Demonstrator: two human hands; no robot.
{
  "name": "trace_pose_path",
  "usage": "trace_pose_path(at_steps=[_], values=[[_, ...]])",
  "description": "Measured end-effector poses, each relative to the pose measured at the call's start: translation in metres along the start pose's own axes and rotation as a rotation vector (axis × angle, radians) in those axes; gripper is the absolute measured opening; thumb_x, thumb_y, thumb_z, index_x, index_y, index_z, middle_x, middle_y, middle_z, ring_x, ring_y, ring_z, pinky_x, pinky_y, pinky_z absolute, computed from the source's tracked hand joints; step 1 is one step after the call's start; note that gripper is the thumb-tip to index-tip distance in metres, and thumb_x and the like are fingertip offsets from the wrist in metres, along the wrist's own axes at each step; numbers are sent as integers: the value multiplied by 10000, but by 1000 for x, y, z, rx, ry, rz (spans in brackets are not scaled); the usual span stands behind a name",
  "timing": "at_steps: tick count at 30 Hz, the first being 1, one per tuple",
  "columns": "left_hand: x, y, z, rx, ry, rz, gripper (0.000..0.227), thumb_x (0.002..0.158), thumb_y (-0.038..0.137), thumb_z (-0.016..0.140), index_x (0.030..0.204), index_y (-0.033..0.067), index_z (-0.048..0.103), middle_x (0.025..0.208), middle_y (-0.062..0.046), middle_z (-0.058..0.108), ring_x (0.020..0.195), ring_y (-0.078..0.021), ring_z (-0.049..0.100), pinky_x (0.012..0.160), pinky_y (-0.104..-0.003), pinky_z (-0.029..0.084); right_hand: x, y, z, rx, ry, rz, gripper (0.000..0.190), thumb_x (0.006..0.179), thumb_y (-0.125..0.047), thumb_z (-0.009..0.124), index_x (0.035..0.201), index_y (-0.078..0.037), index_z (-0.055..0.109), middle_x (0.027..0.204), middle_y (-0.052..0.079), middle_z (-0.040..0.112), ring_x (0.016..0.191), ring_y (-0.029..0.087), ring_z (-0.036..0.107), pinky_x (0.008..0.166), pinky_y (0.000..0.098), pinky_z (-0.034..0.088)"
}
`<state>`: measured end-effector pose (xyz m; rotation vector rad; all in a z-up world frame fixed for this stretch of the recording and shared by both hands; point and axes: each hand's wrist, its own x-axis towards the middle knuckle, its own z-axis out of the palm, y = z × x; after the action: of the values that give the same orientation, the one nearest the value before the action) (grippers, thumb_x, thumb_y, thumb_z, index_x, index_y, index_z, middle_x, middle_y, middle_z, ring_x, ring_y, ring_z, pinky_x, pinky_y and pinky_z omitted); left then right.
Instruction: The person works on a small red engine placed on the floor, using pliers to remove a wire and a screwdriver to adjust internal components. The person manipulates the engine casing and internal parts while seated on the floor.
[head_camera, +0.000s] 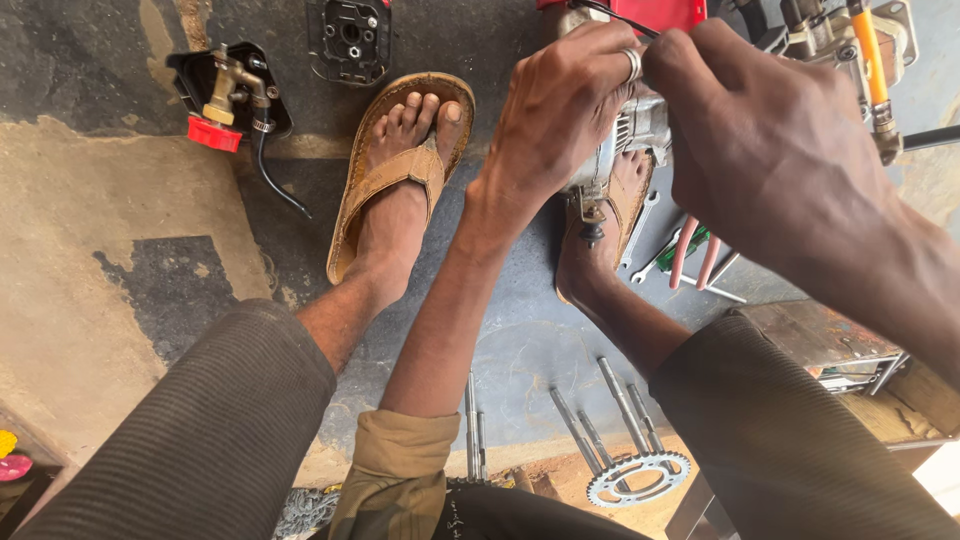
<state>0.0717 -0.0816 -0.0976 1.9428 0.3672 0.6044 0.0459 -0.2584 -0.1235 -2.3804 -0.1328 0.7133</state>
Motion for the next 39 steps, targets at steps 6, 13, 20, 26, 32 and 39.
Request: trace_pose_path(at_steps=[6, 13, 20, 26, 32, 39], values=[[2, 6, -6, -5, -2, -13, 190, 857, 117, 829, 996, 18, 746, 989, -72, 693, 899, -266, 719, 789, -403, 580, 4, 12, 3, 347, 15, 248, 445, 1011, -186, 531, 1403, 24, 526, 1468, 187, 504, 1325, 261, 448, 1141, 352, 339], [-4, -8, 4, -237, 174, 105, 248, 846, 81, 751, 1048, -37, 671, 1081, -124, 669, 899, -276, 709, 795, -401, 596, 4, 38, 10, 448, 43, 168, 372, 978, -105, 541, 1329, 19, 516, 1445, 135, 453, 1306, 240, 428, 1125, 297, 323], [1, -11, 11, 61, -35, -68, 59, 937, 97, 766, 942, 44, 742, 957, -90, 722, 852, -259, 731, 759, -405, 593, 11, 34, 5, -93, 83, -145, 555, 1011, -99, 516, 1530, 32, 369, 1626, 206, 294, 1517, 314, 213, 1240, 345, 127], [-1, -6, 10, 25, 69, 7, 157, 929, 219, 781, 1009, 88, 749, 1018, -56, 725, 895, -241, 719, 768, -388, 580, 20, 56, 11, -75, 50, -49, 496, 1003, -100, 460, 1490, -14, 422, 1573, 159, 388, 1479, 264, 308, 1250, 347, 208], [-1, -6, 14, 24, -22, -83, 125, 908, 186, 795, 956, 78, 755, 900, -55, 710, 804, -224, 709, 715, -388, 573, 3, 102, 20, 529, -38, 323, 323, 1055, -102, 491, 1339, 34, 560, 1288, 278, 558, 1119, 282, 482, 965, 383, 395], [-6, -9, 10, 43, 24, -19, 153, 890, 101, 790, 1038, 76, 757, 1029, -54, 734, 954, -246, 723, 834, -390, 591, 26, 54, 10, -348, 56, -90, 452, 977, -81, 505, 1422, -30, 439, 1455, 157, 422, 1408, 273, 350, 1216, 313, 243]])
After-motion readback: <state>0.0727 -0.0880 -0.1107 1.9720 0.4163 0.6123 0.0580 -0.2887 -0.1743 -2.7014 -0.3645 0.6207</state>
